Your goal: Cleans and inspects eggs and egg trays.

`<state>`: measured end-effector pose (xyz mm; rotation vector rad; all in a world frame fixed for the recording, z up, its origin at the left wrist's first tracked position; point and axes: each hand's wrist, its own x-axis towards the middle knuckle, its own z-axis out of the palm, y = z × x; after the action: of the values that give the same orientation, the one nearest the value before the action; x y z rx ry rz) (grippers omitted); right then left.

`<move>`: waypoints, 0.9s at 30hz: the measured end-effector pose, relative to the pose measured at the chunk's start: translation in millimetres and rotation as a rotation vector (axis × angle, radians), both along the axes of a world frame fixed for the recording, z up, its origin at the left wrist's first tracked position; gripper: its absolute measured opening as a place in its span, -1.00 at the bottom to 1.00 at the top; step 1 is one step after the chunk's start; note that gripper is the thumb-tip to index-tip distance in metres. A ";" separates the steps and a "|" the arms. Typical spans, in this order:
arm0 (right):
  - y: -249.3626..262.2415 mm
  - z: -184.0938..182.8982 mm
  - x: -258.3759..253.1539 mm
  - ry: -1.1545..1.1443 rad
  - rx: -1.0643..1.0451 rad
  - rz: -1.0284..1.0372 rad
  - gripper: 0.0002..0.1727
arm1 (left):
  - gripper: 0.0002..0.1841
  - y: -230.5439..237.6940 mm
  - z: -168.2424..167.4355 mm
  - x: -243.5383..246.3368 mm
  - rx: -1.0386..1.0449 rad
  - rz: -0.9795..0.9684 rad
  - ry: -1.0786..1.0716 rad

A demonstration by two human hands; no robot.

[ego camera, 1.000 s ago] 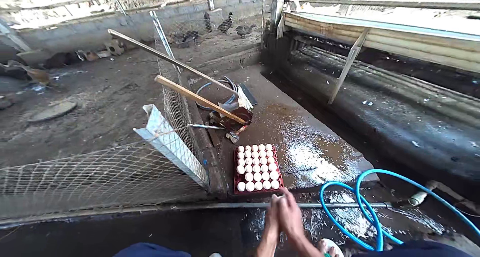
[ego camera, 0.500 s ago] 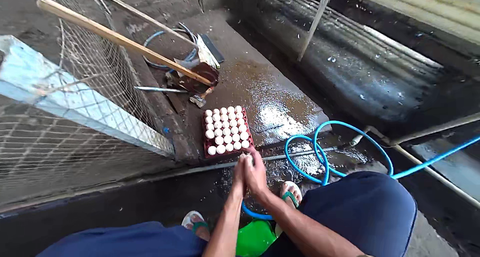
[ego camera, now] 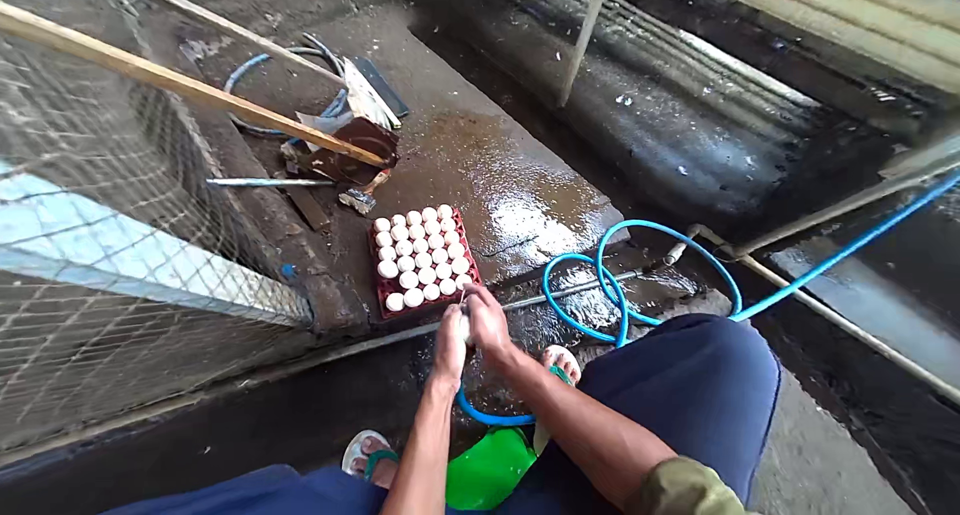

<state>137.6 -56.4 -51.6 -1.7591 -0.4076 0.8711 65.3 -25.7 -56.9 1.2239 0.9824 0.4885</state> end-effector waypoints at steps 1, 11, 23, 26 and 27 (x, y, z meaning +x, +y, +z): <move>-0.1 0.4 1.1 0.059 -0.028 -0.027 -0.49 | -0.45 -2.1 -2.4 0.3 0.049 -0.005 0.007; -5.8 12.2 -12.6 0.079 -0.006 -0.005 -0.51 | -0.49 -0.3 0.7 -4.2 0.119 -0.006 0.037; -4.5 -2.8 -2.5 -0.113 0.071 0.009 -0.54 | -0.42 3.7 3.8 -4.6 0.025 -0.058 0.000; 3.1 -14.7 13.1 0.226 -0.088 -0.074 -0.55 | -0.40 0.3 -3.1 0.9 -0.010 -0.056 0.155; 1.7 -12.1 9.4 0.228 -0.098 -0.074 -0.53 | -0.39 1.4 0.6 -0.5 -0.019 -0.058 0.177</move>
<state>147.0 -54.8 -63.7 -1.7283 -0.1515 1.0392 64.8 -24.3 -56.3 1.2909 1.0953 0.3278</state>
